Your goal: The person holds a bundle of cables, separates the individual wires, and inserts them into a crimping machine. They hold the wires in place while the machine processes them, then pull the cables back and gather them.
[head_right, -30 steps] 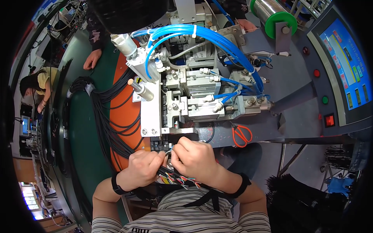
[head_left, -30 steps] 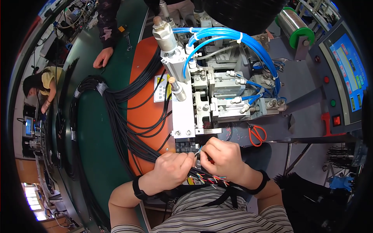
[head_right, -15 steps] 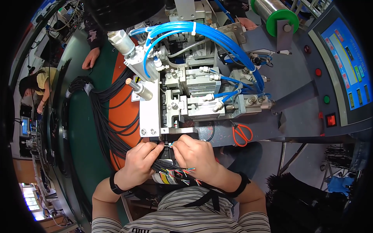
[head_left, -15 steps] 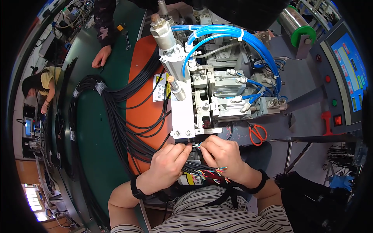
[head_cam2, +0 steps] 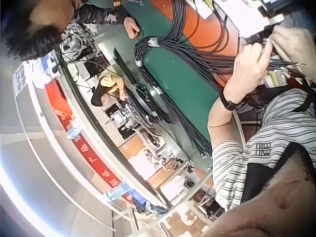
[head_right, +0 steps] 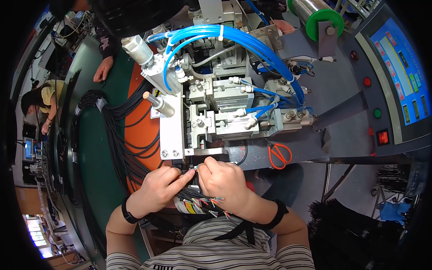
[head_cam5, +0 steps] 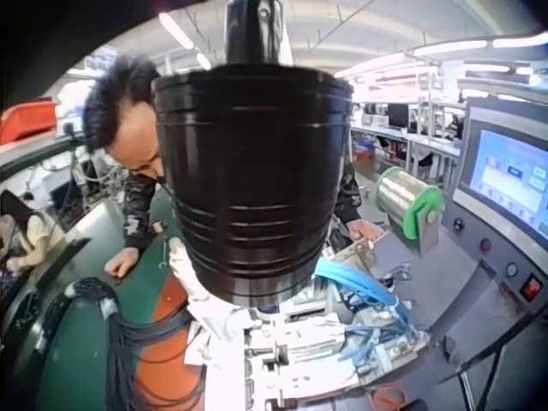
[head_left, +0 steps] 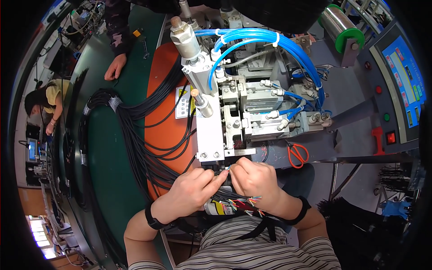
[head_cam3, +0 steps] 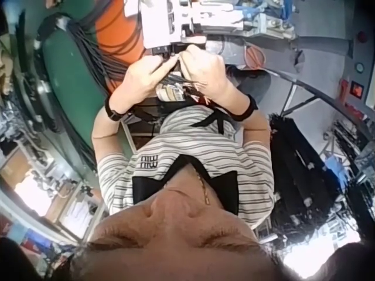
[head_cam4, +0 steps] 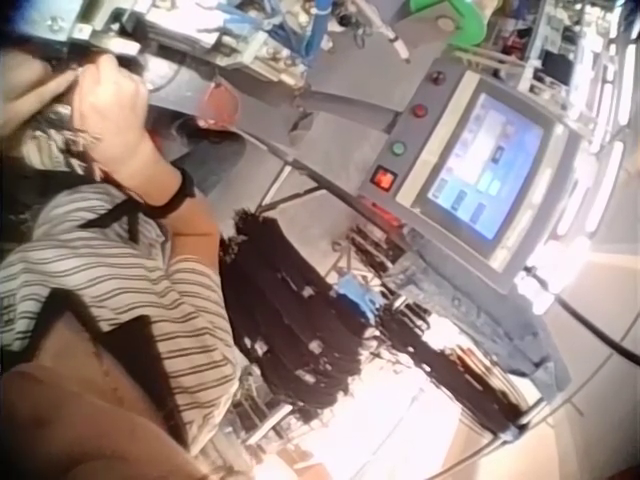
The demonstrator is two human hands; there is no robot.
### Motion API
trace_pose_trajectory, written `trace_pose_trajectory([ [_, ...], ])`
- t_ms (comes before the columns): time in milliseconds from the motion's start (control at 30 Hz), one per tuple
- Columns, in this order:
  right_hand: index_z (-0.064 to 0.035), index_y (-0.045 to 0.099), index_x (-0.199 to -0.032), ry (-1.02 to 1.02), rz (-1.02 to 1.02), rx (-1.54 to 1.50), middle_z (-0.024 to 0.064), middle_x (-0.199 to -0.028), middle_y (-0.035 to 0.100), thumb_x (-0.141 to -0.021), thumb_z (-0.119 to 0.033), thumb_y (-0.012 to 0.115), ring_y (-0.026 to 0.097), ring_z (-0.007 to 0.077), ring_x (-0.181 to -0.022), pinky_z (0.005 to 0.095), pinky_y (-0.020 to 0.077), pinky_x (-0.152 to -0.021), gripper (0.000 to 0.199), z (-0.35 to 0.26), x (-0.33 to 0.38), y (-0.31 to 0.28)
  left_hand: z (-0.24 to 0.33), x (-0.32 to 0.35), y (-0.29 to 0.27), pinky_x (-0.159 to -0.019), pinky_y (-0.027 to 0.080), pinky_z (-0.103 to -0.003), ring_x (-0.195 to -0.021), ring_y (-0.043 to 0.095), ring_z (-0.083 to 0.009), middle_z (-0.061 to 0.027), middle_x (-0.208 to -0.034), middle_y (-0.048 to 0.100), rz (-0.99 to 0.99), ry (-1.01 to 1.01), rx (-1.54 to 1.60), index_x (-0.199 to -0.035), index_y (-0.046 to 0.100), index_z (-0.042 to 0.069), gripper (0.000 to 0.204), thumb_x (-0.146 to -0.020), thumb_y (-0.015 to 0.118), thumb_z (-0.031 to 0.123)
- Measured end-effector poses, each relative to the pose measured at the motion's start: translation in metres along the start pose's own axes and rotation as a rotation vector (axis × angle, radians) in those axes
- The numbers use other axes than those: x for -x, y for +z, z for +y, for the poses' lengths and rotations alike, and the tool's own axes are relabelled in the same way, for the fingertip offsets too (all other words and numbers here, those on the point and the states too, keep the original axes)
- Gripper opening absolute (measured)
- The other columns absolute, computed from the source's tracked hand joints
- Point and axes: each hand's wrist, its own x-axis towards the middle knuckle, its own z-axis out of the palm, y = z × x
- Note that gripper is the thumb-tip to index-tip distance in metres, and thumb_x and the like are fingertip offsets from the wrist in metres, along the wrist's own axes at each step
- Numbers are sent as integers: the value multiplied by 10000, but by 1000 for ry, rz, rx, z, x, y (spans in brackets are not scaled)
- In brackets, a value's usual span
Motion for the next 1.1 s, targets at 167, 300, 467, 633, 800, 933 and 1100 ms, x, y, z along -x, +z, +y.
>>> trace_pose_trajectory([
  [167, -41, 645, -810, 10, -139, 78, 71, -763, 609, -790, -93, 696, 610, 251, -542, 356, 485, -478, 76, 0, -9, -5, 4, -12, -10, -604, 464, -272, -729, 512, -167, -42, -854, 501, -101, 42, -179, -1215, 602, -56, 493, -748, 593, 100],
  [300, -44, 649, -838, 15, -59, -63, 75, -774, 628, -801, -91, 695, 621, 253, -549, 353, 486, -472, 76, 10, -5, 1, 4, -15, -12, -611, 468, -260, -742, 512, -161, -42, -866, 505, -116, 77, -232, -1206, 595, -80, 491, -755, 591, 113],
  [467, -41, 649, -869, -21, 141, -153, 83, -780, 644, -802, -71, 703, 640, 255, -577, 342, 490, -476, 90, 6, -5, 5, -1, -7, -9, -616, 472, -266, -744, 516, -170, -45, -881, 516, -77, 99, -178, -1217, 604, -50, 498, -752, 603, 126],
  [633, -29, 654, -887, 15, -6, 15, 86, -779, 658, -808, -67, 716, 641, 242, -570, 321, 492, -478, 107, 0, -8, -2, -1, -11, -12, -651, 474, -310, -724, 516, -206, -54, -877, 530, -50, 46, -134, -1215, 627, 5, 506, -728, 632, 141],
  [800, -10, 657, -870, 246, -27, -453, 83, -710, 648, -833, -90, 720, 617, 187, -509, 290, 475, -470, 108, 8, -7, -8, -2, -4, -14, -702, 454, -326, -758, 525, -227, -65, -899, 522, 46, -52, 16, -1170, 631, -9, 437, -744, 629, 86],
  [933, 7, 656, -861, 241, 4, -483, 80, -632, 619, -848, -106, 717, 577, 148, -459, 277, 444, -452, 129, 9, -4, -11, -2, 11, -27, -702, 449, -334, -798, 544, -253, -76, -898, 547, 145, -135, -21, -1162, 626, -15, 431, -736, 664, 38],
  [1100, -28, 673, -913, 250, -49, -278, 92, -728, 660, -842, -98, 705, 633, 198, -551, 319, 473, -498, 105, 1, 0, -36, 15, 9, -29, -669, 439, -365, -740, 560, -258, -73, -842, 578, 126, -263, -112, -1037, 642, 19, 347, -707, 745, 35],
])
